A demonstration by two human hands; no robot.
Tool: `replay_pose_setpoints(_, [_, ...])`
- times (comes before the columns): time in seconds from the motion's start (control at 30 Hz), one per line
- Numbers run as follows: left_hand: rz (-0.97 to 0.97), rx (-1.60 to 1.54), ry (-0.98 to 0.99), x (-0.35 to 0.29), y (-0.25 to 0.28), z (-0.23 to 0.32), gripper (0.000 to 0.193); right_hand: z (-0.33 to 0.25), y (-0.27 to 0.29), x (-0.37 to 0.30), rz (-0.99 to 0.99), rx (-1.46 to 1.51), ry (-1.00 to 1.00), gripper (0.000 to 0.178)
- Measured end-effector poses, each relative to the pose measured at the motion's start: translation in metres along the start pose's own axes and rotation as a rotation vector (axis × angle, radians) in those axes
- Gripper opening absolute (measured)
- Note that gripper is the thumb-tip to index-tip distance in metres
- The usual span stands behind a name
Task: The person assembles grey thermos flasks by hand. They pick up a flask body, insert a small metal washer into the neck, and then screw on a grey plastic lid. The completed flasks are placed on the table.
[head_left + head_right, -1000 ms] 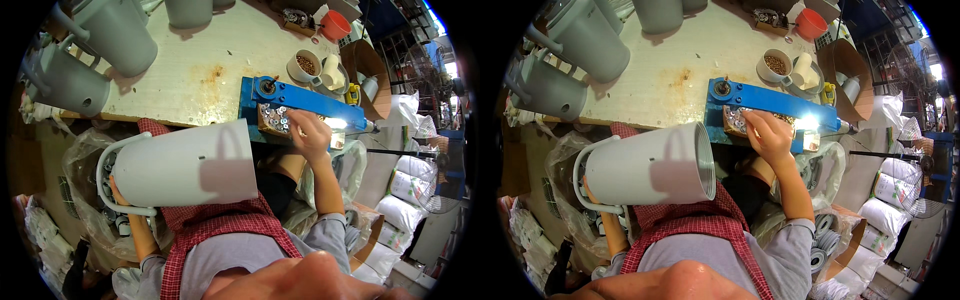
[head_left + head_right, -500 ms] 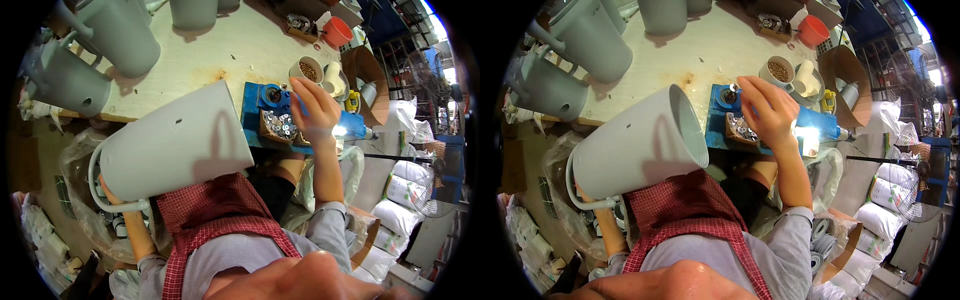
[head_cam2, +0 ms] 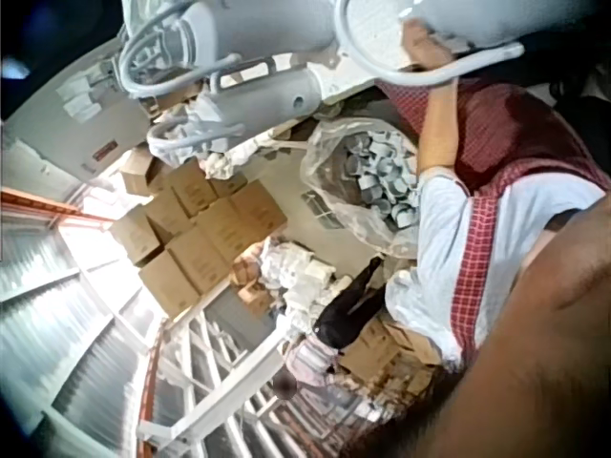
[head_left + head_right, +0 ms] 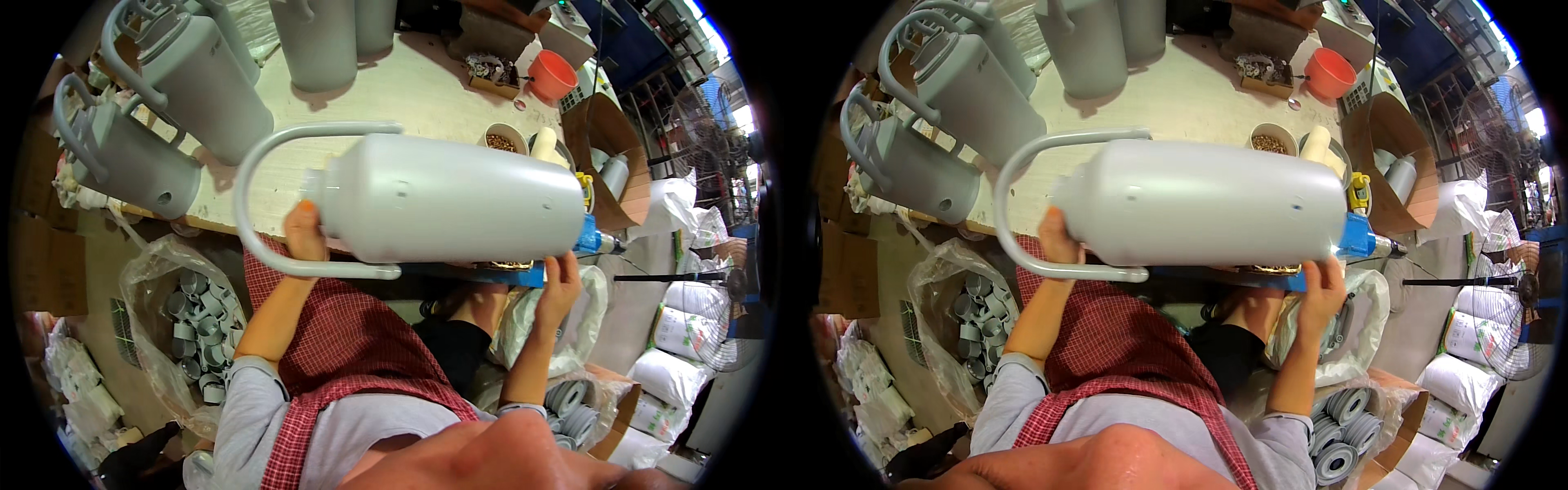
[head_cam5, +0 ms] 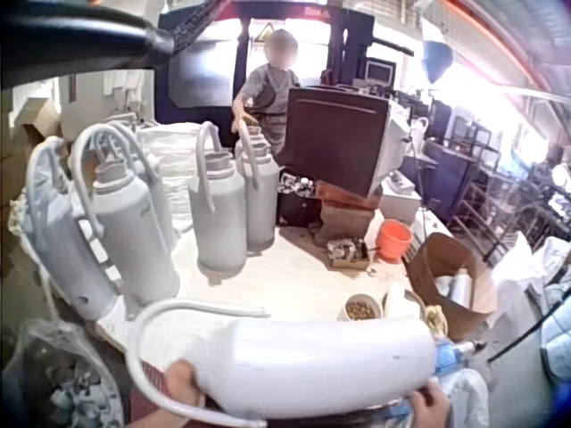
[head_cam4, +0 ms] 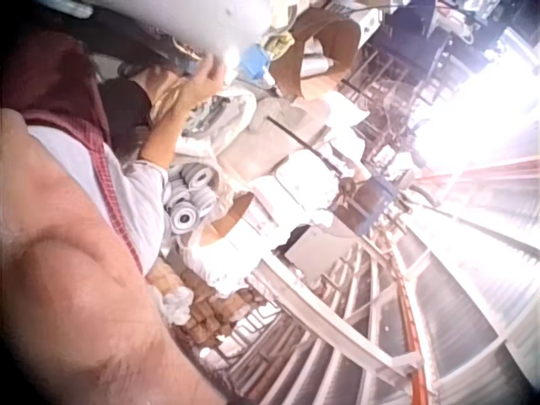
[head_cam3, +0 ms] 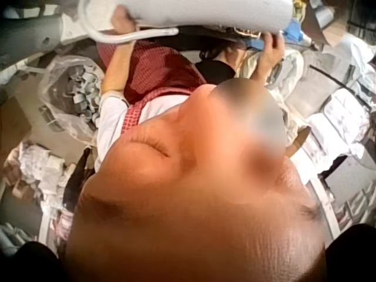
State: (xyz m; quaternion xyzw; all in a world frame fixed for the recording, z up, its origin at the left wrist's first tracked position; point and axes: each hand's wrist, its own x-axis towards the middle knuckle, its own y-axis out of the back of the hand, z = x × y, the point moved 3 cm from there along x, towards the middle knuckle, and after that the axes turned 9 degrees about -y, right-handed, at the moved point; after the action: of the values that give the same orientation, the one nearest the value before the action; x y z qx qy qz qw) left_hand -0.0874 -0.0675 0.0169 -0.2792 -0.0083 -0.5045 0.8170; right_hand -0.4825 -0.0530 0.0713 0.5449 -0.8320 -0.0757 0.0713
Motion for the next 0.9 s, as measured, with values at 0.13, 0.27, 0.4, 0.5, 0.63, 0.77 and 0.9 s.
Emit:
replay_pose_setpoints(0.13, [-0.266, 0.118, -0.068, -0.005, -0.041, -0.017, 0.047, 0.02, 0.031, 0.018, 0.025, 0.097, 0.055, 0.032])
replay_pose_setpoints(0.27, [-0.231, 0.047, 0.045, -0.002, -0.05, -0.02, 0.054, 0.03, 0.036, 0.022, 0.032, 0.082, 0.05, 0.033])
replay_pose_setpoints(0.4, [-0.192, 0.112, 0.02, 0.001, -0.05, -0.019, 0.053, 0.028, 0.031, 0.024, 0.03, 0.089, 0.035, 0.033])
replay_pose_setpoints(0.5, [-0.176, 0.114, 0.038, 0.002, -0.048, -0.022, 0.051, 0.02, 0.025, 0.026, 0.029, 0.105, 0.08, 0.033])
replay_pose_setpoints(0.63, [-0.128, 0.254, 0.076, -0.001, -0.04, -0.025, 0.045, 0.007, 0.024, 0.022, 0.064, 0.042, 0.047, 0.031])
replay_pose_setpoints(0.77, [-0.026, 0.225, 0.242, 0.003, -0.027, -0.032, 0.03, -0.001, 0.026, 0.019, 0.068, -0.049, -0.081, 0.029])
replay_pose_setpoints(0.9, [-0.241, 0.737, -0.171, 0.018, -0.025, -0.03, 0.031, 0.004, 0.029, 0.013, 0.049, 0.03, -0.018, 0.028])
